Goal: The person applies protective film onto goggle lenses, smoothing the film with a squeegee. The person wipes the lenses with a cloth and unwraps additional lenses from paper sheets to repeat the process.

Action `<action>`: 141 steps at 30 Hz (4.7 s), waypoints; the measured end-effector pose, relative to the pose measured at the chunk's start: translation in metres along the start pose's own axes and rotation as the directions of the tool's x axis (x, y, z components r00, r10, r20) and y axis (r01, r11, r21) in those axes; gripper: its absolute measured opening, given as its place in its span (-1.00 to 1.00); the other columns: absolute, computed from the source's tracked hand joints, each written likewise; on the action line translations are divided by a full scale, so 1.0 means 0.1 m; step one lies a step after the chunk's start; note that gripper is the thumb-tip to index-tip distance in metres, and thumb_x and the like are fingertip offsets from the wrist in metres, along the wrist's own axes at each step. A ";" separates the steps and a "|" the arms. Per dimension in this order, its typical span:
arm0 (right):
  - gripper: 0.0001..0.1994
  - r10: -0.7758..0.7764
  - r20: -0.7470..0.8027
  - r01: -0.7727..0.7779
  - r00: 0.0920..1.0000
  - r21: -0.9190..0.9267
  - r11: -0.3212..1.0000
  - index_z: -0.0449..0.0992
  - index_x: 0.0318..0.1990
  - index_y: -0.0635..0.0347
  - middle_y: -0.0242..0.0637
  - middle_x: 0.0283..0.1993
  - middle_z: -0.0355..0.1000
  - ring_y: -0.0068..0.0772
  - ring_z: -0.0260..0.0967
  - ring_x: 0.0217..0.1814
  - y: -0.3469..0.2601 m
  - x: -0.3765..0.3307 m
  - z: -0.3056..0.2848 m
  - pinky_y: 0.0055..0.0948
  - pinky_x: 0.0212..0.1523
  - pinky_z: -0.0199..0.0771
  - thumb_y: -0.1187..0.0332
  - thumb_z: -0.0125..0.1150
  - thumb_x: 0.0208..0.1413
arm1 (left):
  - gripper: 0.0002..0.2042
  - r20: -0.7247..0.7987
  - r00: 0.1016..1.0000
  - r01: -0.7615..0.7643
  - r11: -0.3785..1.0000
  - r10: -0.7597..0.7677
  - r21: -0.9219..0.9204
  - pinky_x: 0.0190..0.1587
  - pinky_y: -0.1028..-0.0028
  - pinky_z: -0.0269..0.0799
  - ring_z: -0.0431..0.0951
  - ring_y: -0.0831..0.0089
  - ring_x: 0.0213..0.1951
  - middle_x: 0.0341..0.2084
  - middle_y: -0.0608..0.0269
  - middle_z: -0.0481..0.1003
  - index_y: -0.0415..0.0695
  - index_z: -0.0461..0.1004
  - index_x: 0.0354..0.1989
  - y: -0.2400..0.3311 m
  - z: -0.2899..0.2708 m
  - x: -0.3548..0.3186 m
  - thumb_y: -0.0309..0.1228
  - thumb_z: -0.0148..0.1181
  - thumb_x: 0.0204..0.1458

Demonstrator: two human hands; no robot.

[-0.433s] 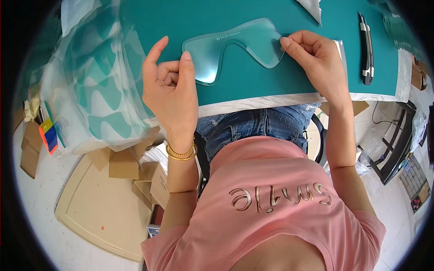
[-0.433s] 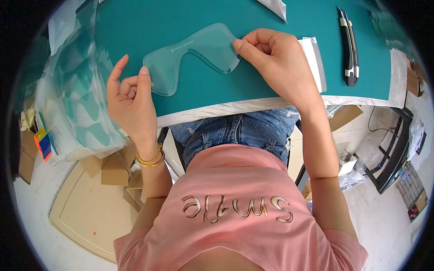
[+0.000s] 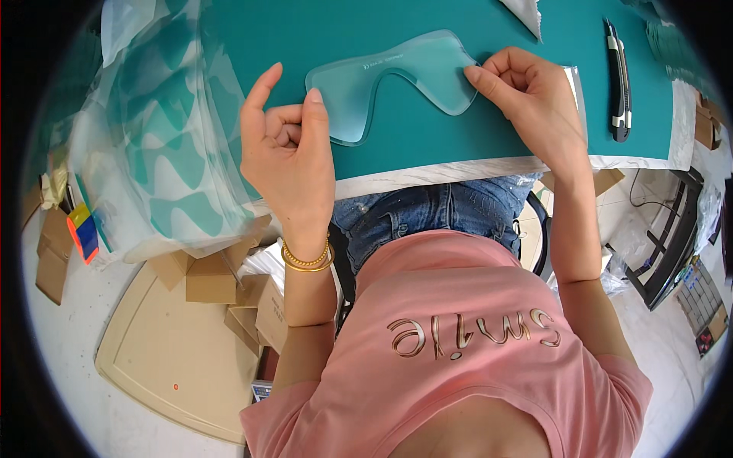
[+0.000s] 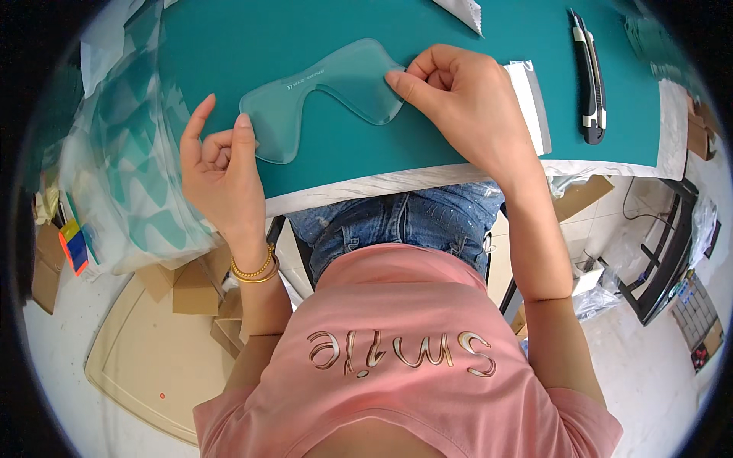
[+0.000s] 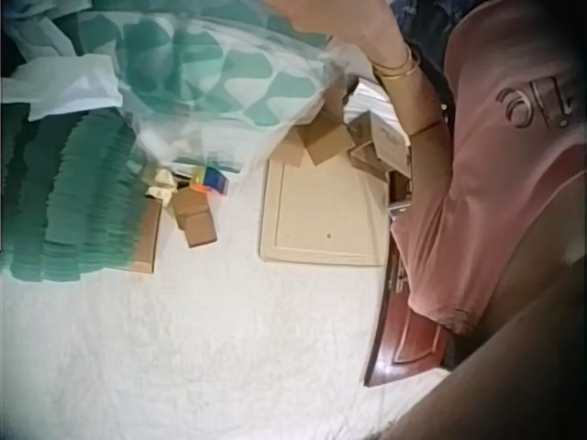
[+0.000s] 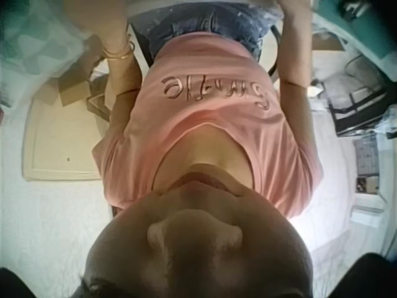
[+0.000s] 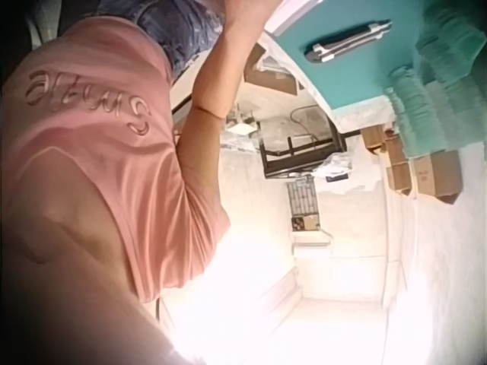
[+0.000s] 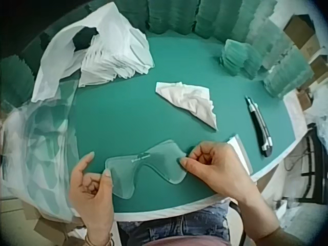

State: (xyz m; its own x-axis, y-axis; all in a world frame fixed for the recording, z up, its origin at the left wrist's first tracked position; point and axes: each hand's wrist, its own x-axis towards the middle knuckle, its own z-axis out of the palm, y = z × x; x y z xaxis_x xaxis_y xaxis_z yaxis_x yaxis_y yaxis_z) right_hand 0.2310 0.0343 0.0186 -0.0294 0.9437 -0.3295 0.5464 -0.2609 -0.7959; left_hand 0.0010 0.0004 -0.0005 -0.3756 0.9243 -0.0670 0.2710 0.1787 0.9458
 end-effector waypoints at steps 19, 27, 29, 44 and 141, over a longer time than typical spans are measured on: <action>-0.73 -0.012 -0.028 0.014 1.000 0.084 0.996 0.51 -0.43 0.33 -0.52 -0.61 0.33 -0.78 0.12 -0.56 0.00 -0.01 0.03 -0.64 -0.58 0.08 0.26 0.29 0.14 | -0.59 -0.034 0.999 0.000 0.999 -0.001 -0.041 -0.54 0.71 0.18 0.31 0.76 -0.62 -0.60 0.39 0.47 -0.24 0.35 0.12 -0.02 0.01 -0.01 -0.55 0.23 0.08; -0.72 -0.012 -0.021 0.013 1.000 0.068 0.998 0.51 -0.44 0.33 -0.51 -0.62 0.32 -0.78 0.12 -0.57 0.01 0.00 0.03 -0.63 -0.59 0.08 0.26 0.29 0.13 | -0.60 -0.029 1.000 -0.007 1.000 0.007 -0.009 -0.54 0.71 0.18 0.32 0.76 -0.62 -0.60 0.38 0.48 -0.23 0.36 0.12 -0.02 0.01 -0.01 -0.54 0.23 0.08; -0.72 -0.014 -0.021 0.015 1.000 0.066 0.998 0.51 -0.44 0.33 -0.51 -0.62 0.32 -0.78 0.12 -0.57 0.01 0.00 0.02 -0.62 -0.59 0.08 0.26 0.29 0.13 | -0.61 -0.029 1.000 -0.009 1.000 0.009 -0.002 -0.54 0.71 0.19 0.32 0.76 -0.62 -0.60 0.38 0.48 -0.23 0.37 0.11 -0.02 0.01 -0.01 -0.54 0.23 0.08; -0.73 0.012 -0.023 -0.012 1.000 0.025 1.000 0.51 -0.45 0.33 -0.46 -0.64 0.33 -0.73 0.15 -0.59 -0.03 0.00 0.04 -0.60 -0.58 0.12 0.27 0.31 0.09 | -0.63 -0.018 1.000 -0.017 1.000 0.017 -0.013 -0.54 0.71 0.20 0.33 0.76 -0.62 -0.60 0.38 0.49 -0.25 0.39 0.09 -0.02 0.00 -0.01 -0.55 0.23 0.08; -0.71 -0.389 0.263 0.430 0.883 -0.119 0.895 0.33 -0.27 0.37 0.17 -0.50 0.40 0.24 0.41 -0.40 -0.60 0.10 0.67 -0.01 -0.43 0.35 0.29 0.23 0.09 | -0.69 0.012 0.994 0.112 0.980 -0.111 -0.166 -0.56 0.68 0.23 0.36 0.70 -0.62 -0.50 0.26 0.51 -0.28 0.37 0.09 -0.02 -0.18 -0.07 -0.53 0.11 0.17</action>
State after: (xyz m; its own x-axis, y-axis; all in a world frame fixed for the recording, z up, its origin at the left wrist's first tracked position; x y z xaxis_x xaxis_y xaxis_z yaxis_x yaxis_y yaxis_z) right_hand 0.1417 0.0460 0.0290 -0.4590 0.8810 -0.1145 0.5762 0.1971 -0.7932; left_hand -0.0129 -0.0129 0.0038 -0.3925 0.9028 -0.1758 0.0760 0.2223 0.9720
